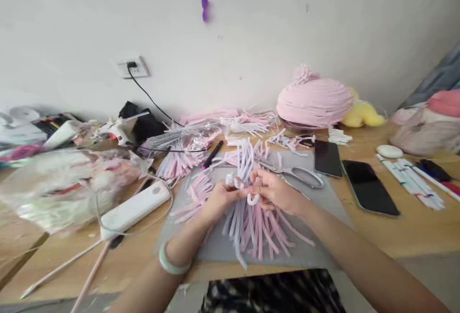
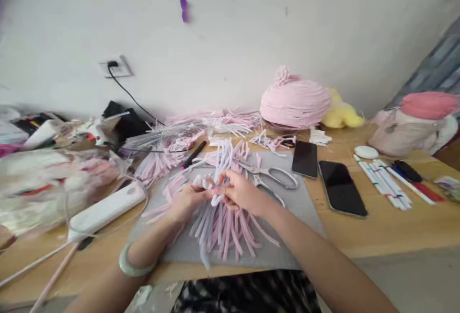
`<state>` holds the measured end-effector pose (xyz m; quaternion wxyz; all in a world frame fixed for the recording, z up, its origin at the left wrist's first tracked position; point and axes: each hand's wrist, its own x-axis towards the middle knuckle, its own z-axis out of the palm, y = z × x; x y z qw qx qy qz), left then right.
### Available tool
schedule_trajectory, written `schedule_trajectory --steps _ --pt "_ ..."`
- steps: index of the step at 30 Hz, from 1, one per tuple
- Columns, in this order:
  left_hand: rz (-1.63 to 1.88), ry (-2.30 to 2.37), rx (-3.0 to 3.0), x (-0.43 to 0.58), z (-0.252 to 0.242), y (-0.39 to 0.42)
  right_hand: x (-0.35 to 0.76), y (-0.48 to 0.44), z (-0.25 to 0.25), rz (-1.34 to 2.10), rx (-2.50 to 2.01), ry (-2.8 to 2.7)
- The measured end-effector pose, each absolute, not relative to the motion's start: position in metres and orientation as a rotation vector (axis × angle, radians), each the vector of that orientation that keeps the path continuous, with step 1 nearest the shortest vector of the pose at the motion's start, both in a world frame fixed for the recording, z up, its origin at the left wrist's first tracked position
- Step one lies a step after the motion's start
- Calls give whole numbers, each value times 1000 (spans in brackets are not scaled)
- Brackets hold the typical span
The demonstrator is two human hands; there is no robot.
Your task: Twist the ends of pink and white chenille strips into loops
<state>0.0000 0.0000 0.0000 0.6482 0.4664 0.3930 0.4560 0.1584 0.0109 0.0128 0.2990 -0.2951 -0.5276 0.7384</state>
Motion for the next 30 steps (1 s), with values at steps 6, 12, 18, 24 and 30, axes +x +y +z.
schedule_trajectory --steps 6,12,18,24,30 --pt "1108 953 1024 0 3 0 147 9 9 1820 -818 -1277" --pt "1237 861 895 -4 -1 3 146 8 11 1829 -763 -1224" --pt "1262 815 809 -7 -1 4 144 5 11 1867 -655 -1086" --pt "1315 880 910 -6 -3 6 143 5 12 1853 -675 -1028" --pt "1347 844 1004 -6 -4 2 144 6 11 1813 -692 -1046"
